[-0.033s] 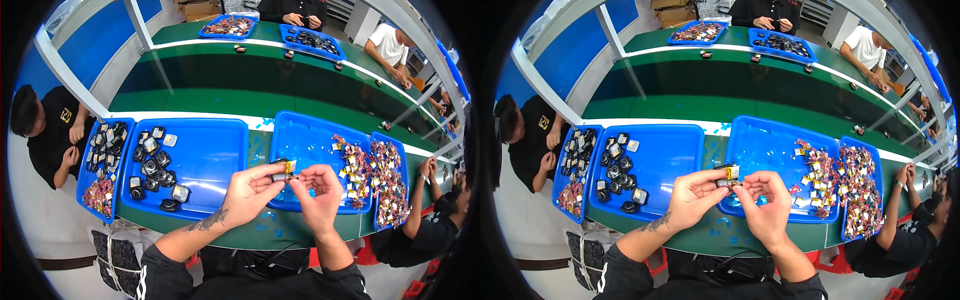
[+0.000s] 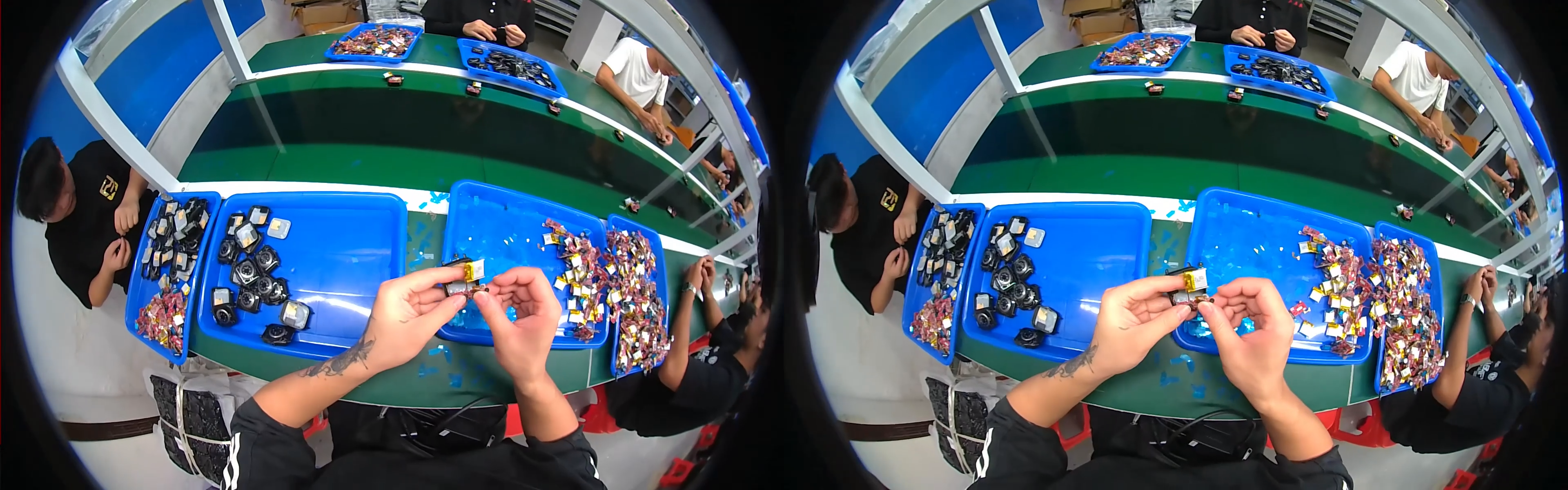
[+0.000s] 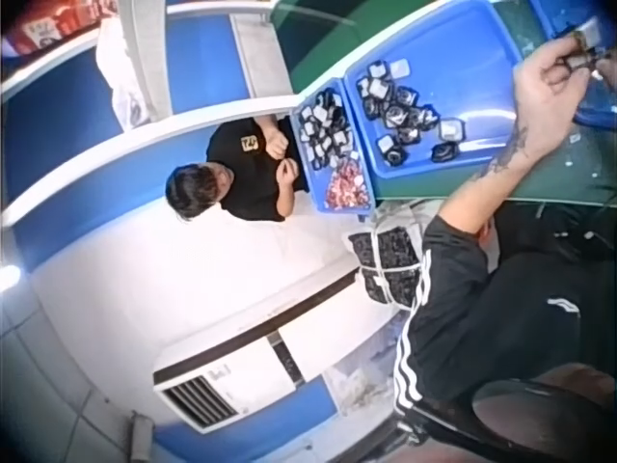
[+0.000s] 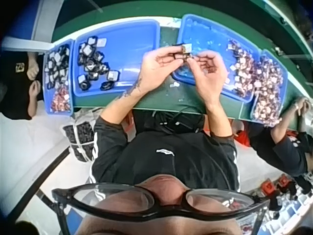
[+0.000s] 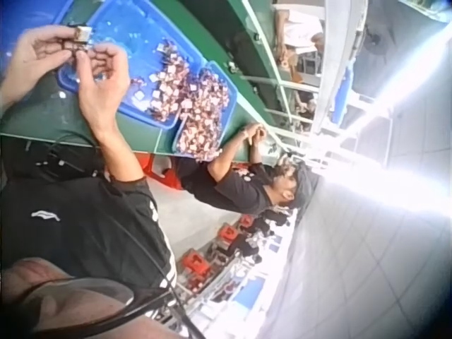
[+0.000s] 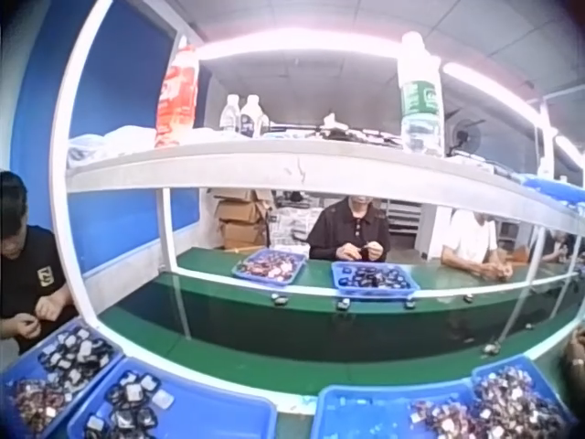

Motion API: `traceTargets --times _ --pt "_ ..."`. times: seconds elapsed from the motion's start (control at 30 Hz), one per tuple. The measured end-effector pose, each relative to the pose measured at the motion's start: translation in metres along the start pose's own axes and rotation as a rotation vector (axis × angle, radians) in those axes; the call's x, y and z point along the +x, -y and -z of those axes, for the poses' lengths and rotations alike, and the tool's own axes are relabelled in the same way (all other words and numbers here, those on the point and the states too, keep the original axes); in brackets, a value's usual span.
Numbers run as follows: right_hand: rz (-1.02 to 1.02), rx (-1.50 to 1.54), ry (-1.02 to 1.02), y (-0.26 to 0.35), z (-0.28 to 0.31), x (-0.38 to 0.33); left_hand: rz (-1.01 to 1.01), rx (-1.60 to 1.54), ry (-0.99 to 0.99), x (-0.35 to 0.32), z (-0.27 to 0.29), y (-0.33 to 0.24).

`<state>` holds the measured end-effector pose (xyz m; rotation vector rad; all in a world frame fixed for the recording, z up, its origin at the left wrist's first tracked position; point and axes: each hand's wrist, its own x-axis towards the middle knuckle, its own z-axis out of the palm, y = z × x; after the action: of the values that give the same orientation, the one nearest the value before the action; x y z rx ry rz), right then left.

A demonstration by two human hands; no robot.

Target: Assembling small electronic components into a black casing at a factory workstation.

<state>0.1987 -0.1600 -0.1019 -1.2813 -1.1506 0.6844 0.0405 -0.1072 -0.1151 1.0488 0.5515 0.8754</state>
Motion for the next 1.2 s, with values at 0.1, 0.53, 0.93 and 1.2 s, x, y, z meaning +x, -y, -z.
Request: traceTargets --times 0.1,0.53,0.93,1.2 --pt "0.033 -0.068 -0.021 -0.002 -0.002 -0.004 -0.055 0.029 0.002 -0.002 -0.003 0.001" --pt "-0.052 -0.087 0.051 -0.004 -0.011 -0.001 -0.034 -0.110 -0.082 0.001 -0.005 0.005" --pt "-0.141 -0.403 0.271 -0.053 0.018 0.181 -0.750 0.760 -0.050 -0.067 -0.003 -0.113" --pt "-0.142 -0.899 0.174 -0.130 0.012 0.241 -0.971 0.717 0.007 -0.131 -0.021 -0.191"
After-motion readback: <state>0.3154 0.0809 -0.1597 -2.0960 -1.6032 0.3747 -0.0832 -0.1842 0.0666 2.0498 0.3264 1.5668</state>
